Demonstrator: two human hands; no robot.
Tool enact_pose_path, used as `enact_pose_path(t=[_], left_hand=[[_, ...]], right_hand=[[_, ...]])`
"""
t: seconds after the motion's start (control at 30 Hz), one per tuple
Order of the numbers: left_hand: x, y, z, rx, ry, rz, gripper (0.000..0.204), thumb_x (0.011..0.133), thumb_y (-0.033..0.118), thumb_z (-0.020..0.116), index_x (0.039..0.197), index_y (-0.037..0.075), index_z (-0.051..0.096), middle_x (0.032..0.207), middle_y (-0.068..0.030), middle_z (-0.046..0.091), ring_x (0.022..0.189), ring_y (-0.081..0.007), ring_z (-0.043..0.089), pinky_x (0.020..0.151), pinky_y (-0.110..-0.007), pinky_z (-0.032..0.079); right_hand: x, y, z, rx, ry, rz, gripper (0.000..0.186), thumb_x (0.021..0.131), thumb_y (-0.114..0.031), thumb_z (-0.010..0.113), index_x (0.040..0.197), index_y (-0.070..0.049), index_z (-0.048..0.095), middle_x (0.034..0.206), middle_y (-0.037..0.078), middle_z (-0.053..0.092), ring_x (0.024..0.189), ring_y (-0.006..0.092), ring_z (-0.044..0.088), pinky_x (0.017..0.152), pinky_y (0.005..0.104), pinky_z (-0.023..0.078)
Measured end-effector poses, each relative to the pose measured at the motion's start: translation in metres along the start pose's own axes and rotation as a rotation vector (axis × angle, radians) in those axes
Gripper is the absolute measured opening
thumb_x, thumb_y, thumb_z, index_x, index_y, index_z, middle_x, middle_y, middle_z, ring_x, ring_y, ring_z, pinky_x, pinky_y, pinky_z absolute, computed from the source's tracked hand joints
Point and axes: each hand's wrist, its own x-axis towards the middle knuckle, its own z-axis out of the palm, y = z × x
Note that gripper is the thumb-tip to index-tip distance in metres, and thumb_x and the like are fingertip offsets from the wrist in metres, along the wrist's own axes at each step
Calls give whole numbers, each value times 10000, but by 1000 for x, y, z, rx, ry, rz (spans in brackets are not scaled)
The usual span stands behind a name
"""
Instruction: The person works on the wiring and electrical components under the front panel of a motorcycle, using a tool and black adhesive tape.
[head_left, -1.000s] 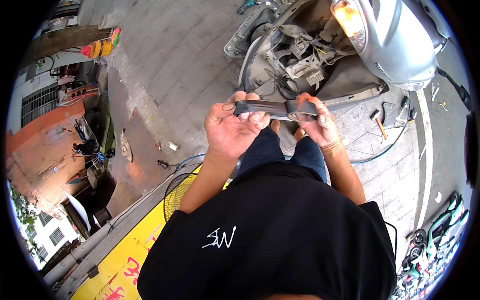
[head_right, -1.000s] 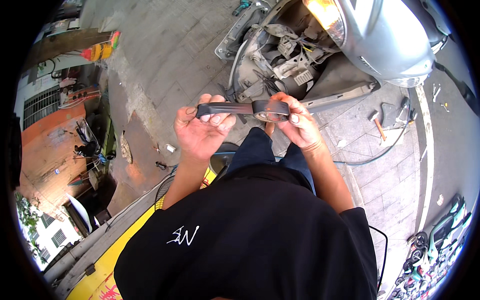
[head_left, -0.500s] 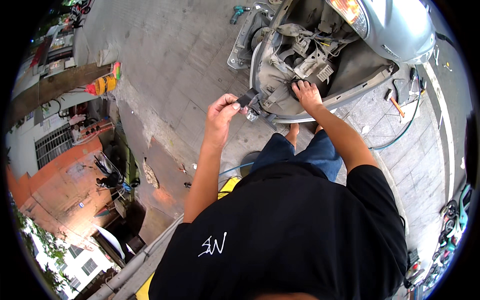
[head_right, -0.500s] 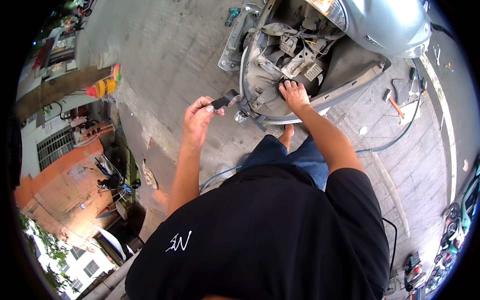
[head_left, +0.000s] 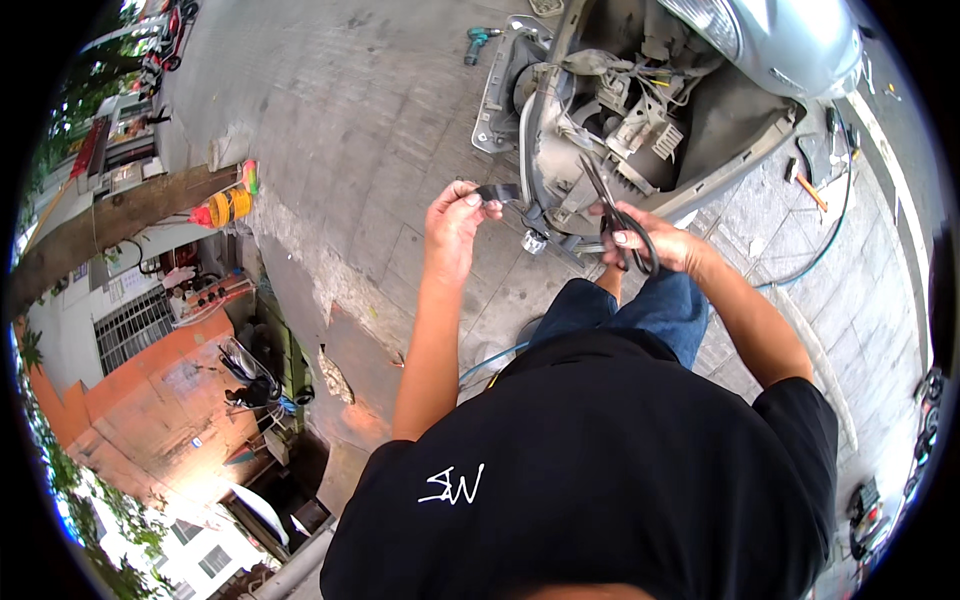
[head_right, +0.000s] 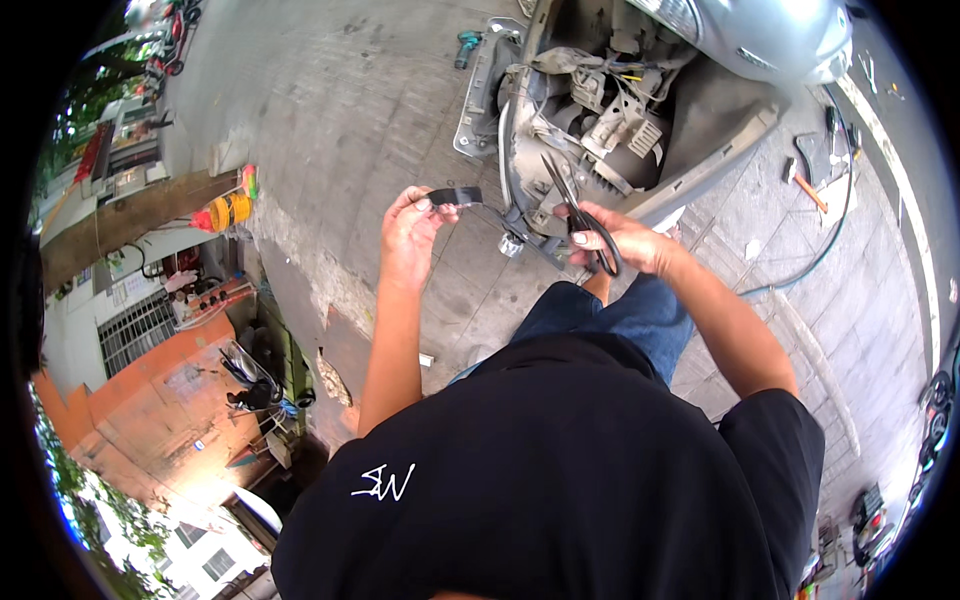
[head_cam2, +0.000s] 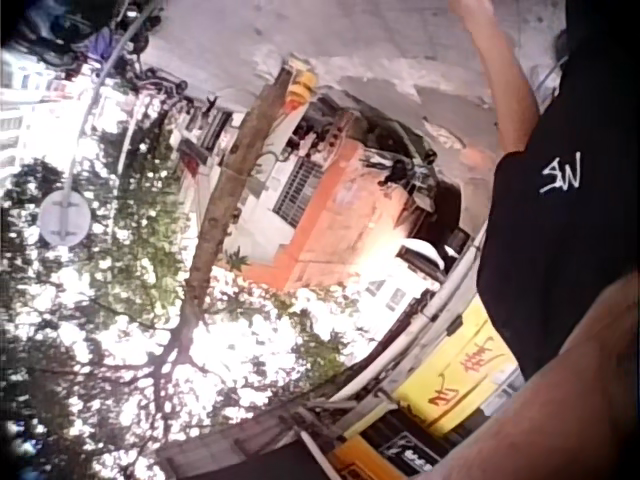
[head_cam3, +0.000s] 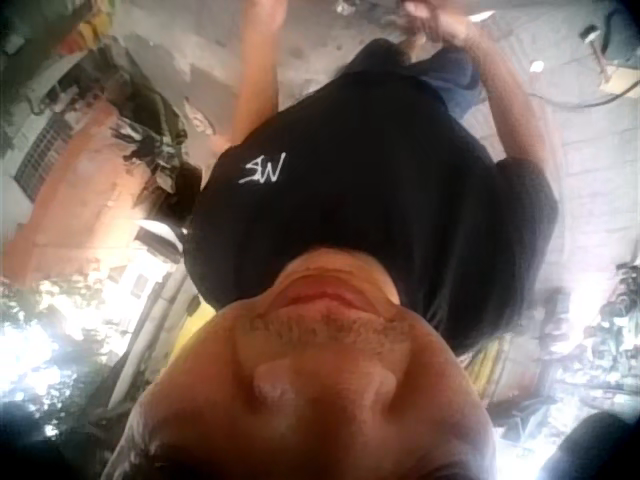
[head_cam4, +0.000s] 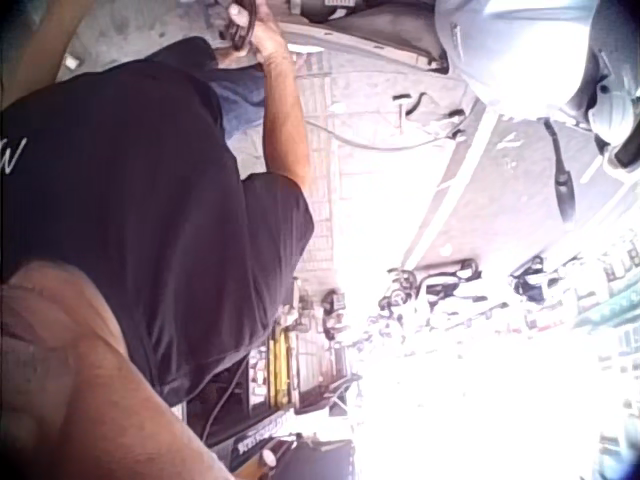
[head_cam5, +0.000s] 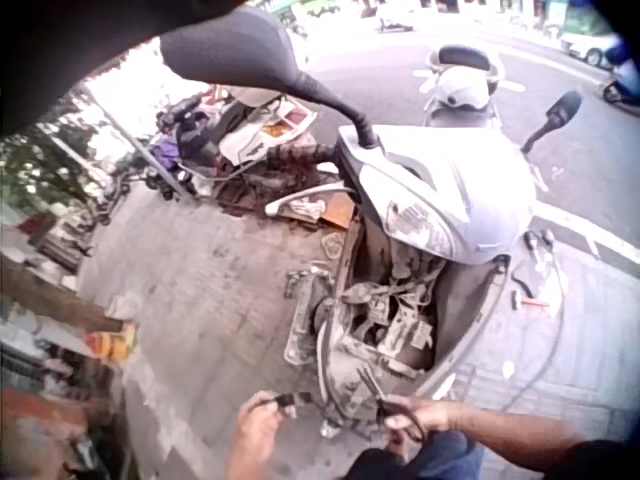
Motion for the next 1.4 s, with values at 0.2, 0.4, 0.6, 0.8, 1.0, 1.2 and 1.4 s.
enact_pose_path(t=[0.2,0.4,0.6,0.8,1.0,1.2,1.4], left_hand=[[16,-6,10,10,-73,-21,80,869,78,569,914,13,579,855,-113,658,787,-198,637,763,-342,517],[17,-15,10,69,-120,-69,109,880,112,562,949,26,569,856,-119,646,841,-223,626,784,-359,513],[21,-29,-2,117,-89,-138,105,876,100,576,948,24,580,875,-109,652,876,-221,644,788,-354,516],[33,-60,-13,211,-105,-239,79,858,86,574,899,22,594,1005,-109,646,908,-198,644,814,-330,508],[49,-85,-15,284,-177,-266,64,853,91,580,861,27,590,1147,-144,623,1014,-217,643,868,-344,500],[63,-96,-27,227,-154,-352,96,852,82,581,910,11,606,1143,-139,625,1010,-220,646,867,-349,508],[78,-100,-33,458,-162,-370,80,827,99,606,851,23,619,1016,-72,654,851,-124,605,799,-269,491]], right_hand=[[22,25,63,43,-200,-116,768,921,-646,433,1418,-63,379,1053,76,610,869,135,598,786,276,464],[58,8,60,90,-66,-223,761,926,-678,373,1351,-52,450,811,26,592,636,113,553,567,240,404],[60,13,36,240,-94,-168,733,923,-656,420,1279,-19,486,670,-2,450,554,111,474,519,254,388],[64,40,14,276,-41,-86,762,910,-699,375,1274,-39,480,732,4,440,582,124,467,537,276,396],[62,51,-2,279,18,-41,823,856,-767,379,1279,-67,474,741,-20,415,602,100,428,551,247,359],[59,47,-3,213,270,13,642,909,-622,507,1118,-22,598,598,-43,385,438,54,349,404,225,267],[106,68,-55,-760,705,149,617,804,-565,676,1093,-22,631,737,100,647,630,181,646,550,322,498]])
